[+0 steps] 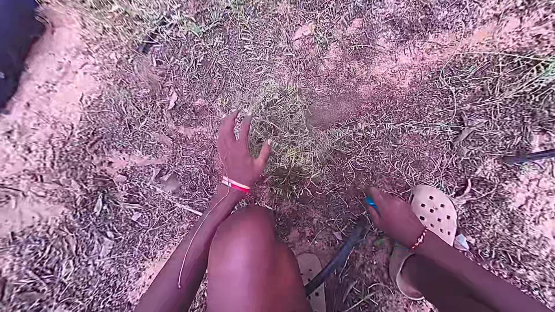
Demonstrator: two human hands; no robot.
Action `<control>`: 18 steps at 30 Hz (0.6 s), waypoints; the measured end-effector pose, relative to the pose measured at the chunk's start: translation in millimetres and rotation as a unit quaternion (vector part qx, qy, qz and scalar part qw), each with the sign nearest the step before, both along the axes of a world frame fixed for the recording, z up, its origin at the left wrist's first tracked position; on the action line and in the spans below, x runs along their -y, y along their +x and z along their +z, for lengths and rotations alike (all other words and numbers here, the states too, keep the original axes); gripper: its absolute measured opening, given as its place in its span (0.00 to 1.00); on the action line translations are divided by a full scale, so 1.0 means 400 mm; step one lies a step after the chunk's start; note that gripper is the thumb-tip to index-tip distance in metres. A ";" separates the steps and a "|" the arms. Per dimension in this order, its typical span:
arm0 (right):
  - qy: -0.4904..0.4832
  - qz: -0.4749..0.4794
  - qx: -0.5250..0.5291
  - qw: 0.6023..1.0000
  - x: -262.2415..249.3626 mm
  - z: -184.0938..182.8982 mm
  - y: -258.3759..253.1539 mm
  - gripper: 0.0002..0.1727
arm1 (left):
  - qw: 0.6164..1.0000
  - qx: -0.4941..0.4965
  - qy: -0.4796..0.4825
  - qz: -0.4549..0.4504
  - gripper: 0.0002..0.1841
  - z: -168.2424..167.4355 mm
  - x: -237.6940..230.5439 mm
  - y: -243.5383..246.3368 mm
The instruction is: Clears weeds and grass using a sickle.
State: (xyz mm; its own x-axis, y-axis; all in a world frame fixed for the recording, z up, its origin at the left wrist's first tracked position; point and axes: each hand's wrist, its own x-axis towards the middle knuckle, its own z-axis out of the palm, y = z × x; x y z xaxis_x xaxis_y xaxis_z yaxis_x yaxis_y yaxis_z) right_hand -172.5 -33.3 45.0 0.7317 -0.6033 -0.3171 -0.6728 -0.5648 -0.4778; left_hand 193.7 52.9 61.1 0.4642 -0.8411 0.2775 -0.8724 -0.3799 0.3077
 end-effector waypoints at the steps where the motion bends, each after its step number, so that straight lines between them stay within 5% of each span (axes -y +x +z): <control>1: -0.026 0.006 0.035 0.999 -0.001 -0.006 0.007 0.19 | 0.997 -0.057 0.046 0.036 0.46 0.004 0.077 0.033; 5: -0.045 -0.061 0.156 0.985 0.033 -0.025 0.044 0.21 | 0.930 -0.227 0.253 0.136 0.63 -0.118 0.299 0.136; 8: 0.031 -0.152 0.195 0.968 0.072 -0.031 0.066 0.23 | 0.919 -0.158 0.348 0.094 0.53 -0.172 0.293 0.092; 12: 0.109 -0.230 0.219 0.942 0.115 -0.030 0.091 0.23 | 0.924 -0.121 0.358 0.056 0.36 -0.170 0.230 0.022; 18: 0.125 -0.132 0.183 0.966 0.272 0.008 0.253 0.20 | 0.901 -0.133 0.408 -0.062 0.24 -0.138 0.199 -0.020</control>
